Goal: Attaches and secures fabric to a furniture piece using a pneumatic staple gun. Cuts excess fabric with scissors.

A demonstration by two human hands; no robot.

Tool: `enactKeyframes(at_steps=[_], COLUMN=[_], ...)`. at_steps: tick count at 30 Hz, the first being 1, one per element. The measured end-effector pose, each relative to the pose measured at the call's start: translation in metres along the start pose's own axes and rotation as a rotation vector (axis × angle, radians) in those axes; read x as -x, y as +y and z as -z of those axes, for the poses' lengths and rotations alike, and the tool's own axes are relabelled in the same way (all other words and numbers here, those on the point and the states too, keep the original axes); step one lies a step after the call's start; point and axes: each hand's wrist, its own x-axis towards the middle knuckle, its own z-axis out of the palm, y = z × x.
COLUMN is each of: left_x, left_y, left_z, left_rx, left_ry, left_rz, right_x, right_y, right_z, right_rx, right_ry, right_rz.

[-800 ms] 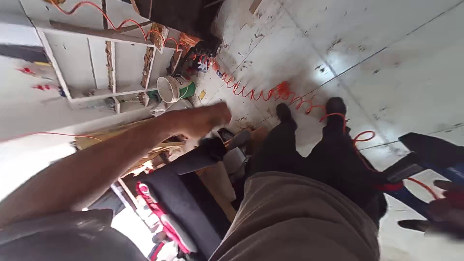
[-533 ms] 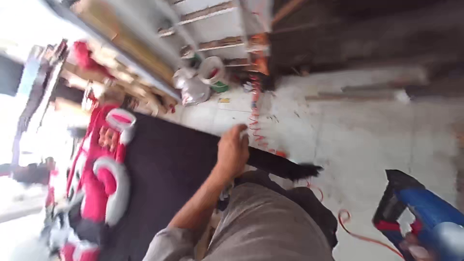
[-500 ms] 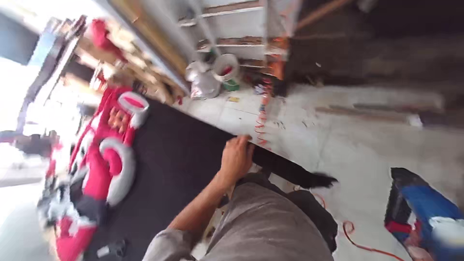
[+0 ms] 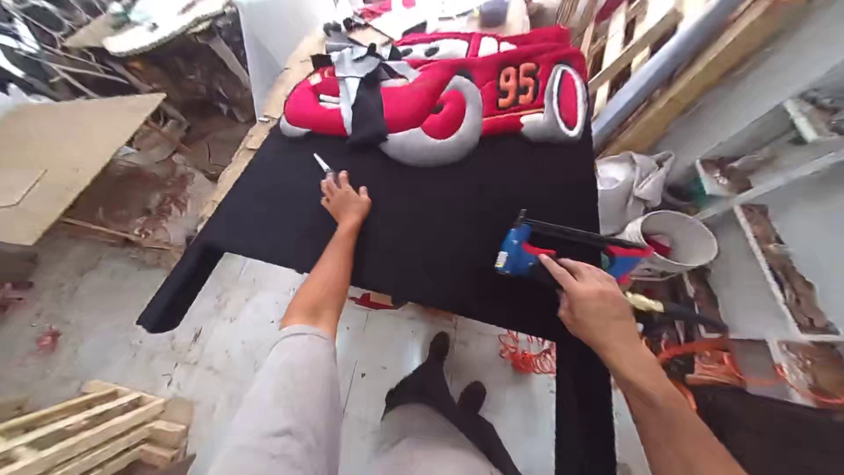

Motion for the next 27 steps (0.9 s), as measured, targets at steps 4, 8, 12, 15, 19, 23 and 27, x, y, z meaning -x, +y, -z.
enactKeyframes(at_steps=[4,8,12,15,19,23,27], left_x=[-0.064,-0.046,0.007,0.082,0.237,0.412,0.514], left_y=[-0.027,-0.022,-0.008,-0.002,0.020,0.088,0.154], left_z=[-0.008,-0.004,0.046,0.075,0.099,0.102,0.092], left_rx=[0.013,-0.050,-0.112,-0.095,0.502,1.259,1.340], left_ry=[-0.148,-0.176,-0.318,-0.330,-0.437,-0.677,-0.581], left_rz=[0.142,0.113,0.122,0.115,-0.061,-0.169,-0.216], right_x=[-0.004,0.088,0.194,0.233,0.221,0.204,0.246], right_y=[-0.034,-0.078,-0.096,-0.094,-0.079,-0.066,-0.054], right_z=[0.005,0.009,0.003,0.006,0.005,0.013,0.038], right_rx=[0.007,-0.216,-0.513,-0.646,-0.924,-1.424,-1.866], right_ry=[0.281,0.329,0.289,0.375,0.350,-0.080,-0.458], right_rz=[-0.076,-0.166,-0.386,-0.516,-0.472,-0.323,-0.361])
